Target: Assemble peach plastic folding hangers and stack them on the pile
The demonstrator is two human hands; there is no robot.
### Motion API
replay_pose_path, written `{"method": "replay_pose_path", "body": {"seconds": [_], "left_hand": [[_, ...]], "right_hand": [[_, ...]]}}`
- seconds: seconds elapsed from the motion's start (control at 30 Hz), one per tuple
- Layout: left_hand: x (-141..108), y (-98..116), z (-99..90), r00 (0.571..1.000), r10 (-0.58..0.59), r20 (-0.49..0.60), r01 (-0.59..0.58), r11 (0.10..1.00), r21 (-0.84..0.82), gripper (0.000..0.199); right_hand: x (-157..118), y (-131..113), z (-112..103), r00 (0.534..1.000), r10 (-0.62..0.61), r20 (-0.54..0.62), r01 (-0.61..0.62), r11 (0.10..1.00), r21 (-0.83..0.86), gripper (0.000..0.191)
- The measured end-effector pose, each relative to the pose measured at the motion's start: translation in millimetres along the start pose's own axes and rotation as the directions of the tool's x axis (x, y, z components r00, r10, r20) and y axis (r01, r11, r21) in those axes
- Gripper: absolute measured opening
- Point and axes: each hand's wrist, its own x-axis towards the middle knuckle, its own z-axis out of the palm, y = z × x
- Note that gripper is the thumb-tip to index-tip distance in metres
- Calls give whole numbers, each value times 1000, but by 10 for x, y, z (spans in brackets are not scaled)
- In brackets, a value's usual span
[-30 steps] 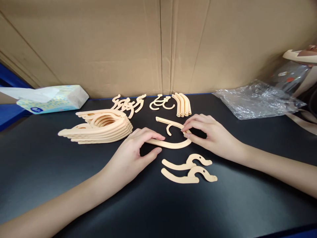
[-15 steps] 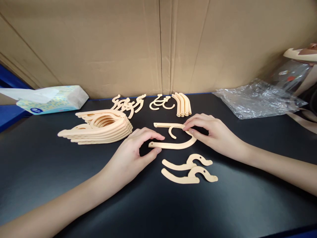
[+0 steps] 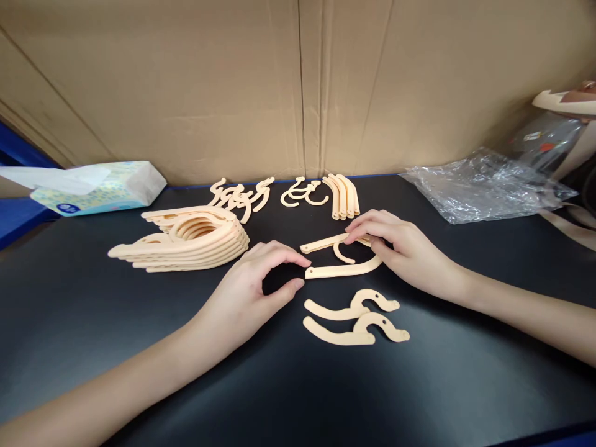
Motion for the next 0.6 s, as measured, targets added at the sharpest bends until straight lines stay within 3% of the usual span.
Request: {"method": "replay_pose_path", "body": {"seconds": [0.37, 0.6], "left_hand": [[-22, 62, -11, 999, 39, -25, -40, 999, -29, 13], [-105, 127, -2, 951, 307, 24, -308, 950, 54, 16]], "right_hand": [[5, -80, -18, 1000, 13, 25, -12, 999, -43, 26], [-8, 10, 10, 999, -35, 37, 37, 997, -74, 29]]}}
